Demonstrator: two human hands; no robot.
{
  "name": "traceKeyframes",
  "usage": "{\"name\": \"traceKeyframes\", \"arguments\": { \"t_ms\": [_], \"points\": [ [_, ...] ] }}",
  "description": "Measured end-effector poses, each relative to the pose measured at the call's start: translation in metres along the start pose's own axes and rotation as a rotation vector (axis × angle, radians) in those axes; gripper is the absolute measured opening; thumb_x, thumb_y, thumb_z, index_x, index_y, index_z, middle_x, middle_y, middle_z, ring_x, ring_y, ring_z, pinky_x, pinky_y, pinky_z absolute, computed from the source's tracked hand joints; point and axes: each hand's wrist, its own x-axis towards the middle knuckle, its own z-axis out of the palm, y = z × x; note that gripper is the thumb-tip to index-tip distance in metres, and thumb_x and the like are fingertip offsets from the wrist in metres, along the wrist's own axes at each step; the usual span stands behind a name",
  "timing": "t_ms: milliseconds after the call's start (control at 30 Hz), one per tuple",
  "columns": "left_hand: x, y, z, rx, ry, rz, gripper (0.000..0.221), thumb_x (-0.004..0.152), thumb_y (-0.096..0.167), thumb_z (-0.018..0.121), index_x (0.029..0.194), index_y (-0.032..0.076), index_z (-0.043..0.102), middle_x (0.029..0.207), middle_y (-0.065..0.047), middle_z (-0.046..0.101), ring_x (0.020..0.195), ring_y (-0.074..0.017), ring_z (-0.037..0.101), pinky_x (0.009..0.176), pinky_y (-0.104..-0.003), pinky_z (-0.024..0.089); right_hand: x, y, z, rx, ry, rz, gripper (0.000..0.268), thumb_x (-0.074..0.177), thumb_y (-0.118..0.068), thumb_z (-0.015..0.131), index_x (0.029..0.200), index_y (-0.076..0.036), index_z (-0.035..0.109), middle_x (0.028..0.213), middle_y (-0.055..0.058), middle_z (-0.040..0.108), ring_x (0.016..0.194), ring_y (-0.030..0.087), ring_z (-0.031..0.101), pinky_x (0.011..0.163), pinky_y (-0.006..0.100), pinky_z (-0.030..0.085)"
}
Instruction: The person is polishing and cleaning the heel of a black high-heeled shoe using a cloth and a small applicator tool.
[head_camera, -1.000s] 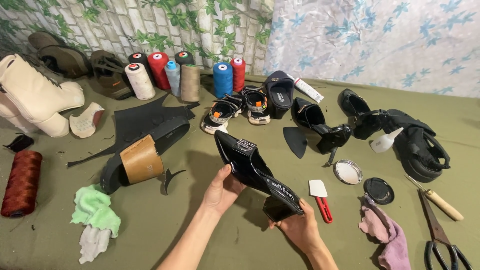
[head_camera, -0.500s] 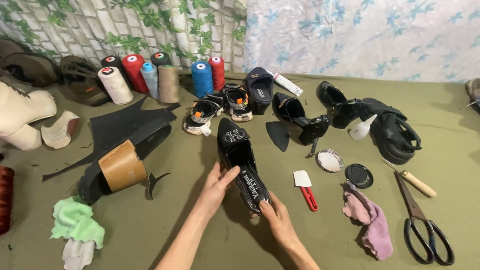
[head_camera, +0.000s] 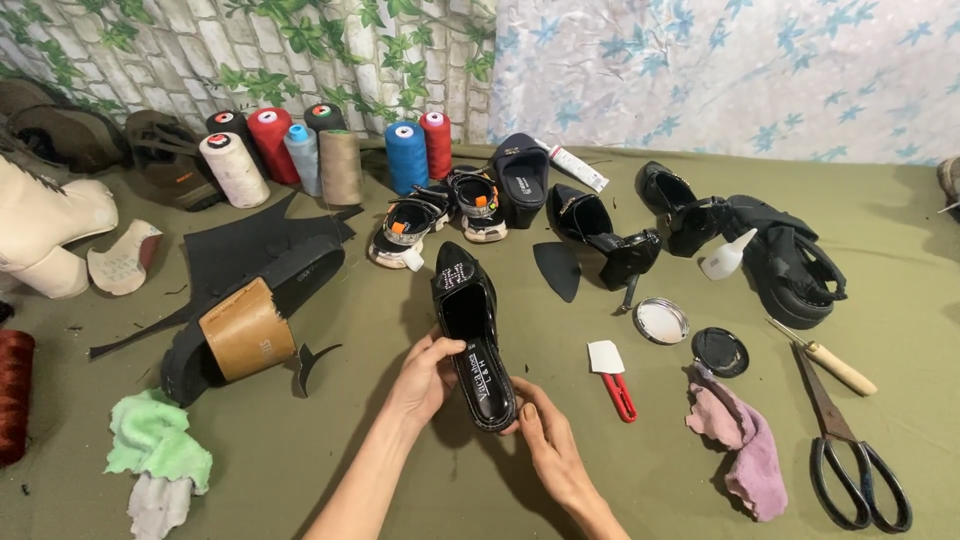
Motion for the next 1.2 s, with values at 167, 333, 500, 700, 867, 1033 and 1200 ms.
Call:
{"name": "traceKeyframes", "arguments": {
  "t_ms": [167,333,500,700,867,1033,1200],
  "points": [
    [-0.001,0.001,0.000,-0.025,0.087,-0.043,0.015,0.078,0.006,0.068,0.091,0.011,0.063,0.086,-0.007,0.067,0.077,-0.0197,0.060,0.065,-0.033,0.048,-0.001,0.005,0.001,-0.041,0.049,0.040,0.060,0.099,-0.047,0.044,0.139,-0.006,0.059,0.077,0.002,0.071,0.084,0.013,0.070,0.090,0.032,0.053],
    [-0.002,0.003,-0.003,-0.075,0.045,-0.118,0.025,0.079,0.019,0.068,0.099,0.004,0.064,0.083,-0.012,0.065,0.071,-0.0238,0.059,0.065,-0.037,0.049,-0.003,-0.003,0.008,-0.050,0.094,0.069,0.039,0.098,-0.030,0.054,0.125,-0.008,0.070,0.108,0.002,0.078,0.081,0.011,0.068,0.080,0.027,0.058],
    [0.000,0.001,-0.004,-0.091,0.007,-0.109,0.021,0.086,0.016,0.064,0.101,0.001,0.064,0.081,-0.016,0.066,0.066,-0.0276,0.063,0.058,-0.037,0.051,-0.006,0.014,-0.004,0.017,0.247,-0.012,0.026,0.095,-0.011,0.062,0.118,-0.002,0.073,0.102,0.012,0.082,0.095,0.017,0.078,0.083,0.028,0.067],
    [-0.003,0.003,0.001,-0.102,-0.002,-0.139,0.022,0.085,0.012,0.065,0.103,-0.001,0.063,0.085,-0.016,0.064,0.069,-0.0276,0.062,0.062,-0.039,0.052,-0.018,0.023,-0.094,-0.703,0.537,-0.232,0.010,0.092,-0.010,0.067,0.102,-0.010,0.071,0.093,0.005,0.066,0.075,0.014,0.059,0.063,0.025,0.052],
    [-0.001,-0.003,0.000,-0.095,-0.023,-0.138,0.024,0.083,0.010,0.065,0.104,-0.002,0.062,0.084,-0.017,0.065,0.068,-0.0284,0.063,0.060,-0.039,0.053,-0.018,0.034,-0.124,-0.926,0.501,0.083,0.039,0.088,-0.041,0.074,0.113,-0.012,0.066,0.109,0.006,0.063,0.102,0.025,0.059,0.079,0.042,0.052],
    [0.002,-0.002,-0.003,-0.105,-0.006,-0.111,0.026,0.079,0.007,0.065,0.102,-0.004,0.064,0.086,-0.019,0.067,0.068,-0.0299,0.064,0.063,-0.039,0.053,-0.010,0.058,-0.123,-1.056,0.501,0.129,0.044,0.084,-0.052,0.075,0.106,-0.015,0.064,0.099,0.005,0.062,0.097,0.030,0.057,0.076,0.046,0.049],
    [0.000,0.002,0.000,-0.149,0.038,-0.129,0.033,0.079,0.004,0.063,0.109,-0.009,0.062,0.092,-0.023,0.065,0.075,-0.0287,0.061,0.068,-0.039,0.054,-0.011,0.058,-0.132,-0.970,0.474,0.192,0.029,0.088,-0.038,0.071,0.110,-0.020,0.065,0.095,0.000,0.064,0.092,0.024,0.058,0.077,0.043,0.049]
  ]
}}
